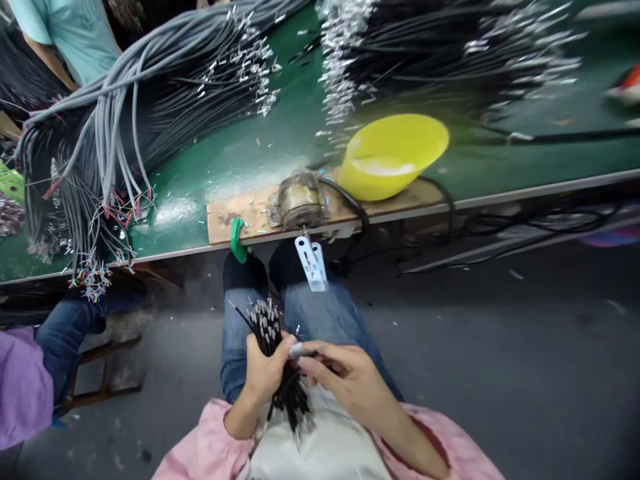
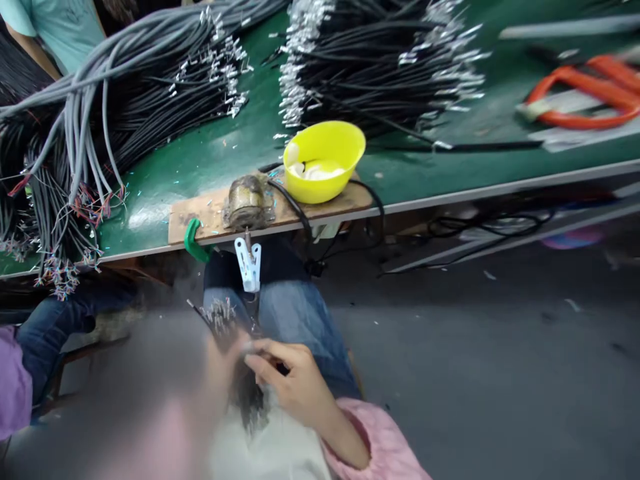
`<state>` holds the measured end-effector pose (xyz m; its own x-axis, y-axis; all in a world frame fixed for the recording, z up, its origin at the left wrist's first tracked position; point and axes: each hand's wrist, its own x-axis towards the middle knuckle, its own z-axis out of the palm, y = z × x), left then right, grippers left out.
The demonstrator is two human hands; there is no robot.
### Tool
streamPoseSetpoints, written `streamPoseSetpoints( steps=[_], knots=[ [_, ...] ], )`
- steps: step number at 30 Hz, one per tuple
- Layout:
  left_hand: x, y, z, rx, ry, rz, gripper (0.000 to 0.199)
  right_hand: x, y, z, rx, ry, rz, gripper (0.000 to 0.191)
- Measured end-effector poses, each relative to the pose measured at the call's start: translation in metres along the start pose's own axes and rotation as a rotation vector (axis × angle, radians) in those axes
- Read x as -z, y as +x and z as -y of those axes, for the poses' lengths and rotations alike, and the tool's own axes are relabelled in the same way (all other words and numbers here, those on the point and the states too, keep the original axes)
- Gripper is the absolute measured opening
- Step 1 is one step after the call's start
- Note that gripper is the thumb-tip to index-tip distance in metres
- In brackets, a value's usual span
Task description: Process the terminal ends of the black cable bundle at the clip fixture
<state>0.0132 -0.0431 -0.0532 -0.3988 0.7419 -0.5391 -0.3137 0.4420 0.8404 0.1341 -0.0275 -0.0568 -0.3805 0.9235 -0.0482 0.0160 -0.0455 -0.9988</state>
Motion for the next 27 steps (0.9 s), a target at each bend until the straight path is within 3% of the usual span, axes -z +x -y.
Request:
streamPoseSetpoints(
  steps=[3, 8, 12, 16, 22, 24, 27],
  knots=[
    [-0.001, -0.003, -0.001, 0.015, 0.006, 0.02, 0.041, 0.0, 0.007, 0.005, -0.024, 0.007, -0.089, 0.021],
    [-0.005, -0.003, -0.005, 0.086, -0.088, 0.212, 0.052, 0.004, 0.013, 0.01, -0.05, 0.11, -0.161, 0.029],
    [-0.008, -0.005, -0.01, 0.022, -0.118, 0.232, 0.055, 0.008, 0.017, 0.014, -0.031, 0.177, -0.125, 0.042],
    [-0.008, -0.006, -0.012, -0.062, -0.154, 0.257, 0.046, 0.012, 0.023, 0.022, -0.005, 0.204, -0.176, 0.039],
    [-0.004, -0.003, -0.017, -0.106, -0.172, 0.576, 0.036, 0.009, 0.032, 0.014, -0.006, 0.169, -0.082, 0.035],
    [-0.004, -0.003, -0.018, -0.085, -0.153, 0.577, 0.036, 0.007, 0.034, 0.009, -0.048, 0.163, -0.118, 0.031],
    [-0.005, -0.003, -0.021, -0.077, -0.093, 0.407, 0.04, 0.009, 0.034, 0.006, -0.074, 0.162, -0.248, 0.029]
  ],
)
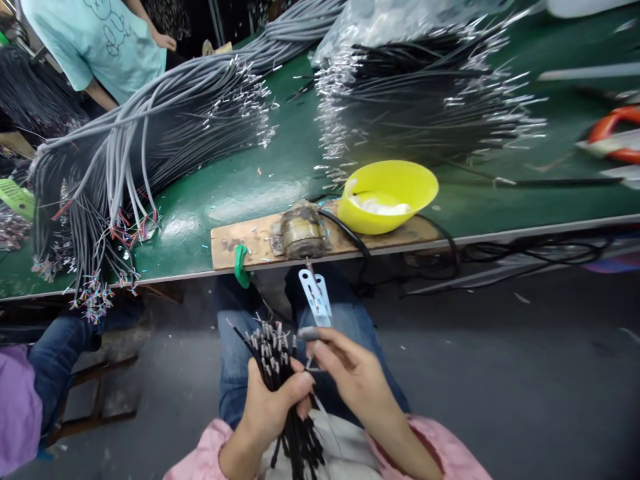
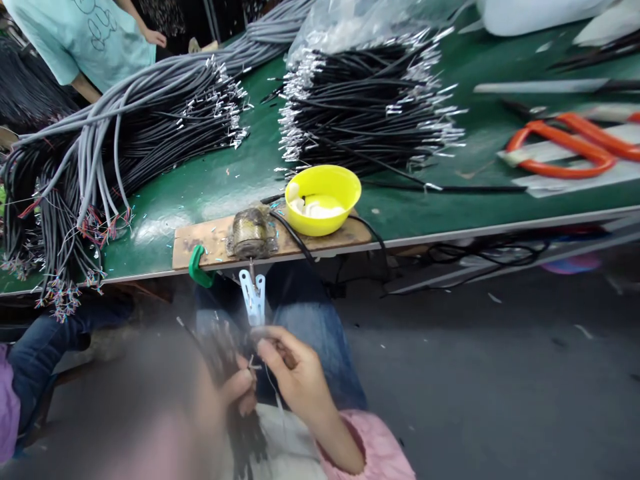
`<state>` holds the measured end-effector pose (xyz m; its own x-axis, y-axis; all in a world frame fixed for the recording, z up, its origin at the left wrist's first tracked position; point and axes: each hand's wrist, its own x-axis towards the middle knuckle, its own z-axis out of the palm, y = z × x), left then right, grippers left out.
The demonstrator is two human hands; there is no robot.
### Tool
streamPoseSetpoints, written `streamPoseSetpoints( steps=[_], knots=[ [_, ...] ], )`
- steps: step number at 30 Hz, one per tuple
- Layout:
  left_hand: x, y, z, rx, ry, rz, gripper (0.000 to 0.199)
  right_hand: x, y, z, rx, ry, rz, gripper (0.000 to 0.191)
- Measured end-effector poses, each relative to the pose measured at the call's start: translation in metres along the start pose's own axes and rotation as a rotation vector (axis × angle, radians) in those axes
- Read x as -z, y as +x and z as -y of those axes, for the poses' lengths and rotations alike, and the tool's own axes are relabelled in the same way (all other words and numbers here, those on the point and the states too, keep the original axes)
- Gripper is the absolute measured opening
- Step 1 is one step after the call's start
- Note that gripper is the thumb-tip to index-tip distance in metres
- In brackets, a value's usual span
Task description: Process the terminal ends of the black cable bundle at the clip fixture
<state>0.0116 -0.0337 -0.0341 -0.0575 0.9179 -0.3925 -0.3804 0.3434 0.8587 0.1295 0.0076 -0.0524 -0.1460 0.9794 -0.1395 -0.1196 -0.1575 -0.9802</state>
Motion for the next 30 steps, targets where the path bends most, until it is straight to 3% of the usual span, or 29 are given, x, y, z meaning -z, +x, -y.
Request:
streamPoseSetpoints(
  steps=[4, 7, 11, 13, 17, 20, 24, 28, 30],
  knots=[
    [-0.001, 0.002, -0.004, 0.005, 0.083, -0.106, 0.042, 0.004, 0.0, 0.007, 0.134, -0.041, 0.053, 0.027],
    [0.001, 0.005, -0.005, 0.01, 0.088, -0.067, 0.043, 0.002, 0.001, 0.013, 0.23, -0.152, 0.092, 0.022],
    [0.005, 0.01, -0.002, 0.016, 0.053, 0.007, 0.043, 0.0, 0.001, 0.014, 0.235, -0.154, 0.058, 0.028],
    [0.007, 0.013, 0.001, 0.019, 0.051, 0.038, 0.044, -0.001, 0.001, 0.012, 0.153, -0.013, 0.108, 0.028],
    [0.008, 0.015, 0.004, -0.01, 0.082, 0.066, 0.045, -0.008, 0.001, 0.014, -0.139, 0.507, 0.225, 0.037],
    [0.004, 0.015, -0.002, -0.081, 0.12, 0.041, 0.039, -0.011, 0.005, 0.019, -0.275, 0.663, 0.26, 0.044],
    [-0.002, 0.013, -0.014, -0.18, 0.197, 0.002, 0.029, -0.004, 0.02, 0.026, -0.268, 0.464, 0.213, 0.043],
    [-0.003, 0.01, -0.026, -0.268, 0.288, -0.064, 0.016, 0.004, 0.042, 0.044, -0.047, 0.152, -0.016, 0.047],
    [-0.002, 0.01, -0.032, -0.307, 0.33, -0.078, 0.012, 0.003, 0.051, 0.058, 0.002, 0.071, -0.005, 0.051]
  ],
)
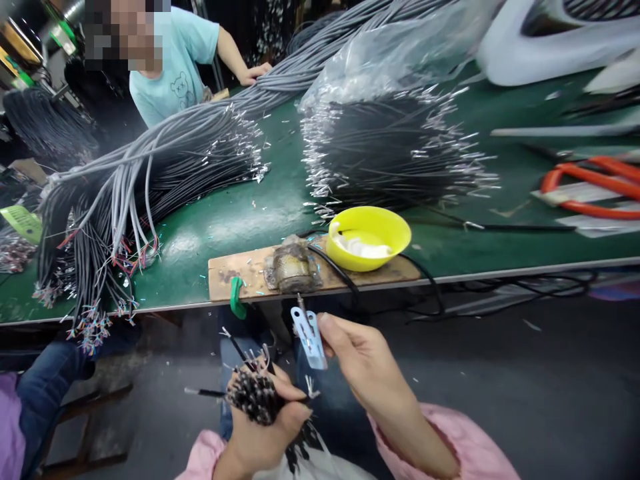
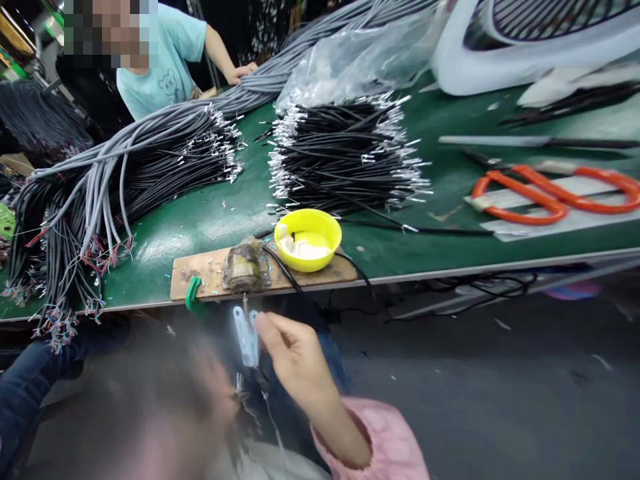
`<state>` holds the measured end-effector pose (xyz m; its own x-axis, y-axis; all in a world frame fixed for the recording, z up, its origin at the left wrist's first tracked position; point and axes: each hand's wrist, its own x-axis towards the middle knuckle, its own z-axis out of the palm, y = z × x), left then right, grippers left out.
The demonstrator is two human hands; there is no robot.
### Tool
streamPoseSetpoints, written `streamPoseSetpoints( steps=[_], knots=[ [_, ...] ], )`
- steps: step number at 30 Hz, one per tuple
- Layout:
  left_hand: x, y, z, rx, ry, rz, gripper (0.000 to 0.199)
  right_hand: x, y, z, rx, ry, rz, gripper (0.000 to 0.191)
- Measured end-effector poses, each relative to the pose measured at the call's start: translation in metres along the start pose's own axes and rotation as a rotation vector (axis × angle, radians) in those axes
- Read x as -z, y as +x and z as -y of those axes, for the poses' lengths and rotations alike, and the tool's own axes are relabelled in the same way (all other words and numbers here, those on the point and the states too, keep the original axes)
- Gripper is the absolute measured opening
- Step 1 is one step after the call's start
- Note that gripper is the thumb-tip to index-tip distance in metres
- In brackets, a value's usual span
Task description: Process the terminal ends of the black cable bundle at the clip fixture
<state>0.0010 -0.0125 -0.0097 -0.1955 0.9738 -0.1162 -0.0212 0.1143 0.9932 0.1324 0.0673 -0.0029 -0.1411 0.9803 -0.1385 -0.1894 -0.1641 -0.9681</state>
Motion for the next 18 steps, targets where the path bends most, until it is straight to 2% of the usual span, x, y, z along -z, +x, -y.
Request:
streamPoseSetpoints(
  steps=[2, 5, 8, 12, 18],
  knots=[
    [0.001, 0.003, -0.004, -0.034, 0.037, 0.0, 0.009, -0.004, 0.006, 0.011, -0.015, -0.001, 0.073, 0.052],
    [-0.001, 0.009, -0.007, -0.069, 0.076, 0.003, 0.007, -0.01, 0.01, 0.015, -0.107, 0.157, 0.142, 0.052],
    [-0.005, 0.013, -0.005, -0.082, 0.098, 0.01, 0.006, -0.013, 0.008, 0.009, -0.226, 0.347, 0.121, 0.05],
    [-0.012, 0.017, -0.005, -0.081, 0.11, 0.035, 0.007, -0.014, 0.005, 0.0, -0.353, 0.488, 0.057, 0.045],
    [-0.015, 0.019, -0.006, -0.061, 0.08, 0.059, 0.01, -0.016, 0.002, -0.01, -0.382, 0.577, 0.082, 0.047]
  ],
)
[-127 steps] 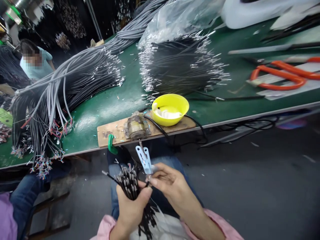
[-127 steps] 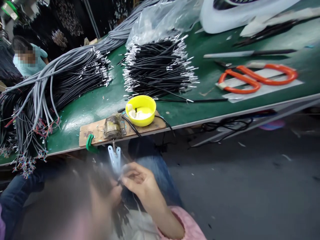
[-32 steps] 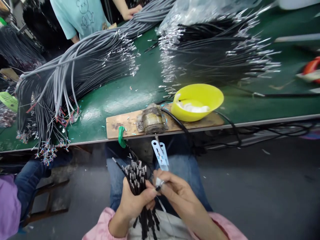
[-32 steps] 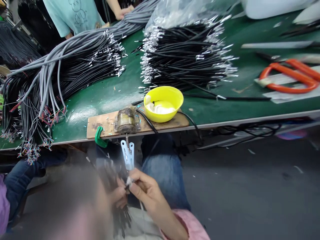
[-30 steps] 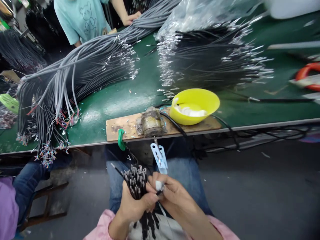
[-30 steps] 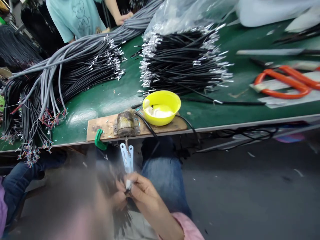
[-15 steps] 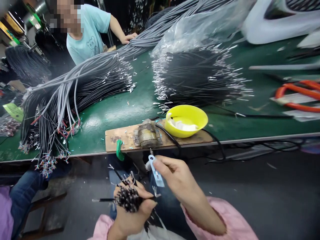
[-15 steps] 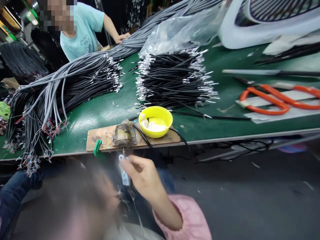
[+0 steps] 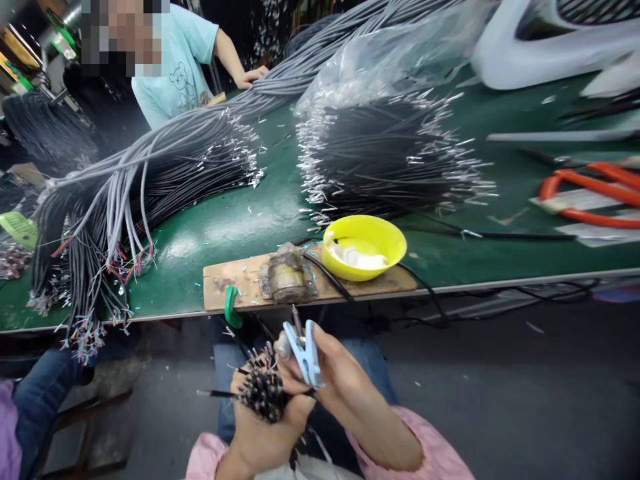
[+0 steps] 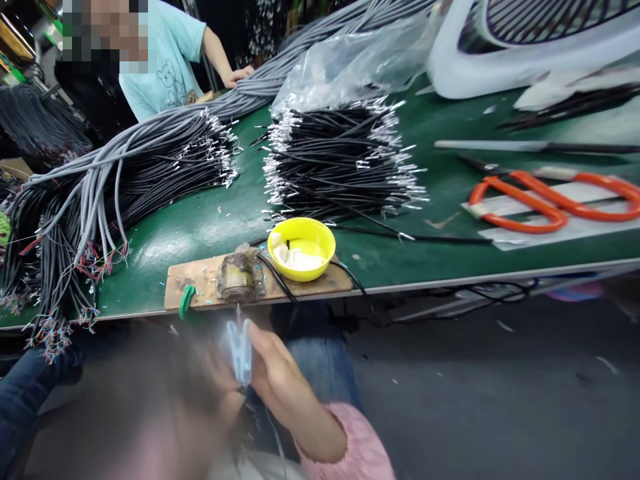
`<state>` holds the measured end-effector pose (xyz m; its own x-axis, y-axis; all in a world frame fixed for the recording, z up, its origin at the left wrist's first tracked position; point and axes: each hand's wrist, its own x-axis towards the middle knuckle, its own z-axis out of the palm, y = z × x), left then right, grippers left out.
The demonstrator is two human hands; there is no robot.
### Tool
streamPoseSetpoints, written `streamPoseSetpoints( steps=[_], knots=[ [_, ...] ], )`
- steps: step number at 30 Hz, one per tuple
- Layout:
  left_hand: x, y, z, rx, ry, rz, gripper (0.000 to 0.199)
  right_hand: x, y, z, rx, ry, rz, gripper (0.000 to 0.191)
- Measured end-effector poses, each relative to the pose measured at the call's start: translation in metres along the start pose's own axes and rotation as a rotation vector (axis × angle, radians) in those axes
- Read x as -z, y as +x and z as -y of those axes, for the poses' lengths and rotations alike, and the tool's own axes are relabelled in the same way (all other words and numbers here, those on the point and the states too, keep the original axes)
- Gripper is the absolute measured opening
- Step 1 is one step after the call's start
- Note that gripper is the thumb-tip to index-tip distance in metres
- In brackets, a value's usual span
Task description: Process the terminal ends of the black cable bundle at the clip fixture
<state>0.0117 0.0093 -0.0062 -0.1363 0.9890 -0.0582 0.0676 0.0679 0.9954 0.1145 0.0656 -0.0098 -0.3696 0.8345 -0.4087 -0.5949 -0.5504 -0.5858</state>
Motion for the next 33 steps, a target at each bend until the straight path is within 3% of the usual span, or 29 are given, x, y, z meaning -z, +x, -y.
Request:
streamPoseSetpoints(
  steps=[7, 11, 14, 19, 28, 33],
  knots=[
    [0.009, -0.014, 0.013, 0.096, -0.116, -0.019, 0.014, 0.019, -0.001, -0.012, 0.058, -0.09, -0.05, 0.046],
    [0.011, -0.024, 0.026, 0.196, -0.25, 0.075, 0.028, 0.033, -0.009, -0.024, 0.139, -0.3, 0.078, 0.044],
    [0.009, -0.032, 0.042, 0.286, -0.375, 0.17, 0.04, 0.032, -0.017, -0.027, 0.104, -0.375, 0.177, 0.042],
    [0.007, -0.041, 0.062, 0.377, -0.523, 0.248, 0.044, 0.029, -0.023, -0.025, 0.071, -0.461, 0.196, 0.039],
    [0.009, -0.043, 0.052, 0.365, -0.652, 0.221, 0.033, 0.039, -0.023, -0.039, 0.125, -0.599, 0.048, 0.032],
    [0.003, -0.042, 0.05, 0.309, -0.68, 0.116, 0.024, 0.031, -0.022, -0.038, 0.214, -0.618, 0.097, 0.028]
  ],
)
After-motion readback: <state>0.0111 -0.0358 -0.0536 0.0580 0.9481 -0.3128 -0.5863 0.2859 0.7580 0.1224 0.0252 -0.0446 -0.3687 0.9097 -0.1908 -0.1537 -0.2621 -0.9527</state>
